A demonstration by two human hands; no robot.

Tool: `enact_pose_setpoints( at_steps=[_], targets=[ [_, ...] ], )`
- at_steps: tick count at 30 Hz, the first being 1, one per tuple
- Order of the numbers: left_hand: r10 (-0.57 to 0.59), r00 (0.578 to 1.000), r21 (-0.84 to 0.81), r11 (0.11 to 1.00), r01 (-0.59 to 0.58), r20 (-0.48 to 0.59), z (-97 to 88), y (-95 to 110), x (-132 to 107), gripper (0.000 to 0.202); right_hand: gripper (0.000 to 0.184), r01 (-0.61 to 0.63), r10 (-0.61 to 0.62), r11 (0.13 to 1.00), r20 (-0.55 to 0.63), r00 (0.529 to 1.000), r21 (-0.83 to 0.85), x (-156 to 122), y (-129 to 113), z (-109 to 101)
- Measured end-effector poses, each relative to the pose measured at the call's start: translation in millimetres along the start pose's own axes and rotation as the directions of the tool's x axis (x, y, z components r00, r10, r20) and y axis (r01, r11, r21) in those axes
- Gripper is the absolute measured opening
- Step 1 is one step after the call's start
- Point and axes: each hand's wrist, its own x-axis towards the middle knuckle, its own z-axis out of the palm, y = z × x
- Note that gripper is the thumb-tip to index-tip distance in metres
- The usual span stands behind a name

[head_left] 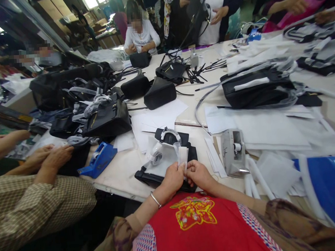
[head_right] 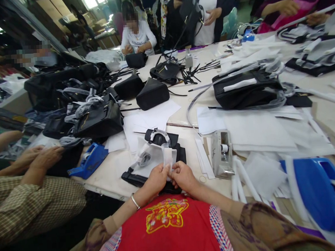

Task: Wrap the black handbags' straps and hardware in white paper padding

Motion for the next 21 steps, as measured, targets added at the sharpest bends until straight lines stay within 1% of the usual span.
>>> enact_pose_setpoints(
  at_steps=[2, 6, 8, 9, 10, 12, 14, 16, 18, 19, 21],
  targets=[
    [-0.013, 1.0, -0.007, 1.0, 0.013, 0.003, 0.9, 0.3, 0.9, 0.035, 0.023, 0.036, -0.031, 0.996, 0.052, 0.998, -0.079, -0.3, -2.5, -6.3],
    [0.023, 1.0, 0.051, 0.998, -0.023, -0.005, 1.9, -0.6, 1.3, 0.036, 0.018, 0.129, -0.107, 0.976, 0.131, 0.986, -0.174, -2.7, -0.3, -26.7],
    [0.018, 1.0, 0.009, 1.0, -0.018, 0.025, 2.4, -1.6, 1.3, 0.037, 0.016, 0.147, -0.126, 0.959, 0.1, 0.987, -0.24, -4.8, 5.4, -41.4],
    [0.008, 0.999, -0.025, 1.0, -0.007, 0.046, 2.6, -2.0, 1.5, 0.037, 0.014, 0.158, -0.146, 0.937, 0.06, 0.987, -0.312, -5.7, 9.3, -50.0],
    [-0.001, 0.998, -0.054, 0.999, 0.004, 0.067, 2.7, -2.2, 2.0, 0.037, 0.012, 0.161, -0.172, 0.897, 0.011, 0.985, -0.411, -6.0, 13.7, -59.3],
    [-0.006, 0.996, -0.063, 0.998, 0.012, 0.088, 2.5, -1.5, 3.2, 0.036, 0.01, 0.114, -0.221, 0.762, -0.09, 0.971, -0.637, -4.4, 23.0, -78.4],
    [-0.002, 0.996, -0.033, 0.999, 0.005, 0.091, 1.8, 0.5, 4.5, 0.035, 0.012, -0.001, -0.233, 0.598, -0.175, 0.957, -0.802, 1.5, 30.8, -95.0],
    [0.008, 0.996, -0.007, 1.0, -0.007, 0.093, 0.6, 3.4, 5.1, 0.034, 0.015, -0.116, -0.217, 0.464, -0.239, 0.946, -0.878, 12.3, 34.4, -105.7],
    [0.009, 0.995, 0.016, 1.0, -0.011, 0.097, -0.7, 6.2, 5.0, 0.034, 0.02, -0.201, -0.198, 0.39, -0.295, 0.935, -0.899, 26.8, 32.5, -109.8],
    [0.009, 0.995, 0.025, 1.0, -0.012, 0.1, -1.2, 7.2, 4.9, 0.034, 0.023, -0.231, -0.192, 0.373, -0.318, 0.928, -0.898, 34.8, 29.8, -109.9],
    [0.0, 0.994, 0.035, 0.999, -0.004, 0.106, -1.9, 7.9, 4.6, 0.034, 0.031, -0.273, -0.184, 0.368, -0.357, 0.916, -0.889, 50.5, 22.4, -108.3]
  ],
)
